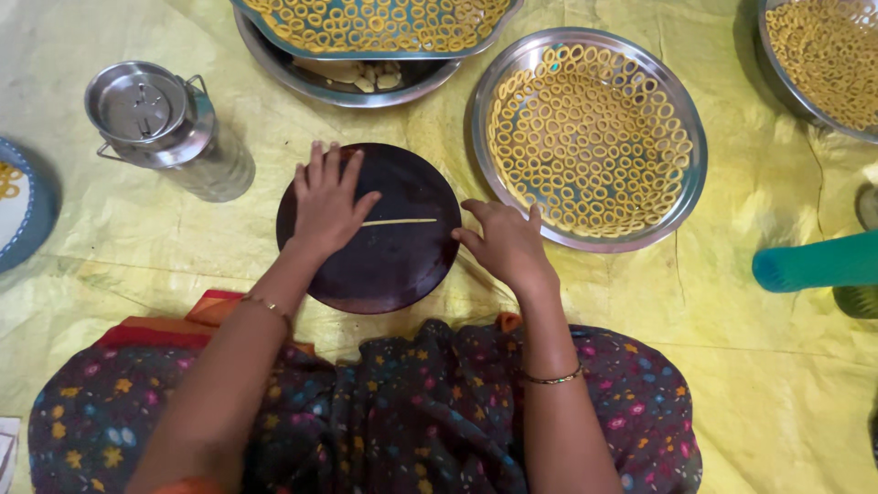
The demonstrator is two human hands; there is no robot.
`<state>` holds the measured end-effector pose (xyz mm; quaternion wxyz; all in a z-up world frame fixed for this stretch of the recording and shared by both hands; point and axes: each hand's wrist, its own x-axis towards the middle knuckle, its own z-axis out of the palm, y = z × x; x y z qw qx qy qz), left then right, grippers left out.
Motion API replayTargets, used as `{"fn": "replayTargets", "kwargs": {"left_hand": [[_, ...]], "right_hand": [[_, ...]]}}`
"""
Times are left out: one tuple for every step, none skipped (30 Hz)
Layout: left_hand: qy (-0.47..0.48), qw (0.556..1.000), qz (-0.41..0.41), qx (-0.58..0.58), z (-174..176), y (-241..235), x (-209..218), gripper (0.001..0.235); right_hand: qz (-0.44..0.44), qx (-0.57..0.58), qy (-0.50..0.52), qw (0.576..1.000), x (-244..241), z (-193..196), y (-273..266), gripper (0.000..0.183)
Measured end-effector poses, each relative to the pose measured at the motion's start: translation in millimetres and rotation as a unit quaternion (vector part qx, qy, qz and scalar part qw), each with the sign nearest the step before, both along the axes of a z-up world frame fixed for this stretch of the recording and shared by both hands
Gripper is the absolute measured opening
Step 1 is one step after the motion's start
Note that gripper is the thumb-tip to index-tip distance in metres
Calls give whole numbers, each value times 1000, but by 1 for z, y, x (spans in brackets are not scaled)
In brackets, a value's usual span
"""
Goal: The person rolls a small piece of dough into a thin rope on a dark wooden board, then joins the ends to form a ring and places it on a metal tray. The person repeats this process multiple times, arranging the rings in rows on the tray.
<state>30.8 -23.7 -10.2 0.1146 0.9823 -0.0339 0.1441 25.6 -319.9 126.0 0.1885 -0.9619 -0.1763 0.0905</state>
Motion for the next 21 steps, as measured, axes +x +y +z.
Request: {"fn": "replayTargets", "kwargs": {"left_hand": [[10,1000,-4,24,-2,-7,8,75],[20,999,-7,49,-4,-12,12,77],[29,998,-14,50,-6,-16,14,79],[38,998,-20,52,-7,-20,14,80],[48,997,-27,53,-8,-24,11,82],[44,997,-30,57,-8,-27,7,84],[40,997,-32,63,-7,-30,0,86],[36,996,-34,68,-6,-32,-7,89],[44,995,-44,75,-3,-35,-17,91],[51,994,-55,81,-1,-38,-29,93],[56,992,-65,88,3,-40,-38,95],[63,991,-72,92,6,-44,-48,96],[71,990,-79,97,9,-47,-59,97],[79,988,-86,102,10,-48,-65,97],[72,989,-83,100,11,-48,-67,97],[65,990,-80,98,10,-48,-67,97],[57,991,-78,94,8,-48,-66,97],[49,991,-66,101,5,-46,-60,95],[42,992,-55,106,1,-44,-50,94],[34,992,-43,112,-3,-41,-39,93],[26,994,-29,104,-6,-37,-25,92]], "right_hand": [[2,0,-2,1000,0,0,0,51],[4,0,-4,1000,-1,0,1,50],[6,-1,-8,1000,-1,0,0,50],[4,-2,-9,1000,-1,1,0,50],[3,-4,-9,1000,-1,0,1,50],[2,-5,-8,1000,-2,0,1,50],[5,-5,-10,1000,-2,-1,1,50],[9,-6,-12,1000,-2,-2,1,49],[13,-5,-14,1000,-2,-3,2,48],[17,-9,-14,1000,-4,-3,3,48],[20,-12,-18,1000,-4,-3,5,48],[24,-15,-21,999,-3,-3,7,48],[29,-13,-20,999,-4,-3,9,48],[34,-10,-18,999,-4,-3,11,48],[38,-7,-15,999,-4,-4,12,47],[41,-12,-13,999,-5,-5,14,47],[43,-18,-11,999,-5,-5,15,47],[45,-24,-9,999,-4,-5,15,47],[40,-25,-2,999,-4,-6,15,47],[35,-26,6,999,-4,-6,15,47],[31,-27,12,999,-3,-6,15,47]]}}
